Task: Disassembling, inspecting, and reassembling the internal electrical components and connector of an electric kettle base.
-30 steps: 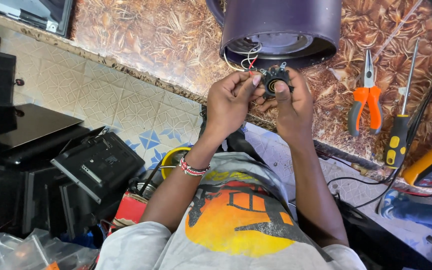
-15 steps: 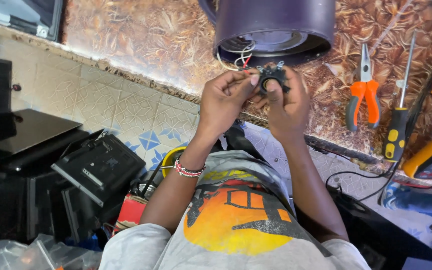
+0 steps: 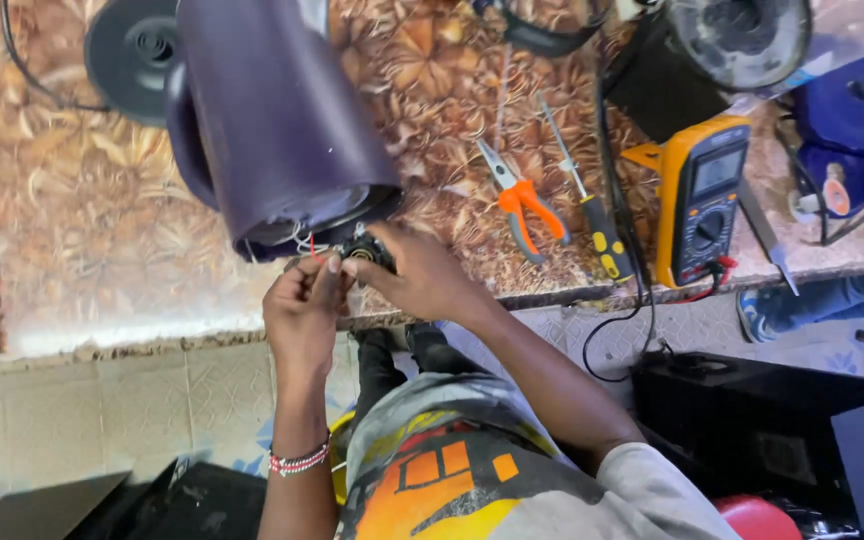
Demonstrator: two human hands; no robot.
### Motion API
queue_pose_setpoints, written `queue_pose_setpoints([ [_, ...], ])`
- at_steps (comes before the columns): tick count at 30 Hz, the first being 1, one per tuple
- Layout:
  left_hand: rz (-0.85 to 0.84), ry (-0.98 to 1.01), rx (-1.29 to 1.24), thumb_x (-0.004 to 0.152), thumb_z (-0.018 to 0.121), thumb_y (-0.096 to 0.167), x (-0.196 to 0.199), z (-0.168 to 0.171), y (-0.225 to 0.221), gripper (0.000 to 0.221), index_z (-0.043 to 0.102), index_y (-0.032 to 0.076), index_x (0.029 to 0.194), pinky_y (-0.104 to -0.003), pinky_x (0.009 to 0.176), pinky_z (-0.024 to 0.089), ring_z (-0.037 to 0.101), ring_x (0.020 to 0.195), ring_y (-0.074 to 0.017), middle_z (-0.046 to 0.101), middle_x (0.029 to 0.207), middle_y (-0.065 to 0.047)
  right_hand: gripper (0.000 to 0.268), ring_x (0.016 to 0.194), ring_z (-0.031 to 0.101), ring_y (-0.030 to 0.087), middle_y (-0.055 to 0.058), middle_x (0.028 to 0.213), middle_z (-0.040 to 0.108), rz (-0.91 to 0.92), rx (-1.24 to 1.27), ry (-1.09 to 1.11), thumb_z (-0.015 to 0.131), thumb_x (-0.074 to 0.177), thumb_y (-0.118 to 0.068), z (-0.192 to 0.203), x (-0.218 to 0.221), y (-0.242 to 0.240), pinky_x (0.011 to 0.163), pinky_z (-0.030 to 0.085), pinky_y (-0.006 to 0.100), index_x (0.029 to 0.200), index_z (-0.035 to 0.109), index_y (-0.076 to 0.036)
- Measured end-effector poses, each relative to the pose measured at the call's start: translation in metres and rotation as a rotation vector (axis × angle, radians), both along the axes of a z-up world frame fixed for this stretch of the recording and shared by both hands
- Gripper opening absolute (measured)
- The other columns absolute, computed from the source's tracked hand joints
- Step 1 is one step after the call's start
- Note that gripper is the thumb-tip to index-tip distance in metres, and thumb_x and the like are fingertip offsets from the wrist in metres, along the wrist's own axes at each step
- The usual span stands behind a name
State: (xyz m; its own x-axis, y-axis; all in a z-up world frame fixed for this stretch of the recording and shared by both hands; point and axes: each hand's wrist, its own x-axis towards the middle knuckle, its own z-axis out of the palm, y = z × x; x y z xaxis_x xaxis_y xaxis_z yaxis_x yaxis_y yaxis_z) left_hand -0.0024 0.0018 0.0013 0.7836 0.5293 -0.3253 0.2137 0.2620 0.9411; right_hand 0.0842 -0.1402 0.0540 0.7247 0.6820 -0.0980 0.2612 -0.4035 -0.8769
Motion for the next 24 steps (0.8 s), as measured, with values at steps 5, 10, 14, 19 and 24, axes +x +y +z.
queue_pose_setpoints([
  [5, -0.03, -0.068, 0.003, 0.103, 0.064, 0.009, 0.003, 0.008, -0.007, 0.014, 0.071, -0.001, 0.096, -0.023, 0.043, 0.047, 0.056, 0.049, -0.0111, 0.065, 0.064, -0.012, 0.065, 0.11, 0.065, 0.055, 0.034, 0.12, 0.068, 0.025, -0.078, -0.084, 0.052, 0.101, -0.052, -0.028, 0.009, -0.005, 0.096, 0.051, 0.068, 0.136, 0.054, 0.002],
  [10, 0.061, -0.127, -0.005, 0.105, 0.061, 0.007, 0.003, 0.011, -0.013, 0.013, 0.066, -0.001, 0.097, -0.025, 0.042, 0.048, 0.06, 0.049, -0.0148, 0.063, 0.063, -0.012, 0.056, 0.083, 0.073, 0.048, 0.025, 0.093, 0.076, -0.024, -0.004, -0.107, 0.047, 0.106, -0.041, -0.016, -0.02, 0.007, 0.068, 0.06, 0.061, 0.14, 0.043, 0.002],
  [14, 0.096, -0.151, 0.016, 0.104, 0.063, 0.005, 0.005, 0.025, -0.017, 0.014, 0.066, -0.001, 0.091, -0.024, 0.046, 0.046, 0.056, 0.05, -0.0101, 0.058, 0.062, -0.006, 0.058, 0.068, 0.071, 0.048, 0.025, 0.076, 0.071, -0.136, 0.015, -0.098, 0.045, 0.107, -0.044, -0.022, -0.027, 0.013, 0.048, 0.057, 0.055, 0.139, 0.043, 0.004],
  [19, 0.067, -0.121, 0.042, 0.107, 0.063, 0.008, 0.0, -0.002, -0.002, 0.014, 0.066, 0.002, 0.095, -0.027, 0.051, 0.046, 0.055, 0.058, -0.012, 0.057, 0.068, -0.005, 0.055, 0.084, 0.072, 0.05, 0.029, 0.087, 0.071, -0.326, 0.058, -0.124, 0.06, 0.097, -0.046, -0.042, -0.031, 0.02, 0.056, 0.057, 0.061, 0.129, 0.053, -0.002],
  [24, 0.024, -0.022, -0.024, 0.113, 0.061, 0.026, -0.007, -0.012, 0.001, 0.015, 0.062, 0.011, 0.109, -0.034, 0.06, 0.057, 0.064, 0.073, -0.0161, 0.066, 0.088, -0.006, 0.05, 0.044, 0.027, 0.009, -0.003, 0.061, 0.03, -0.186, 0.173, 0.031, 0.031, 0.097, -0.062, -0.04, -0.028, 0.013, 0.035, 0.023, 0.031, 0.093, 0.039, -0.013],
])
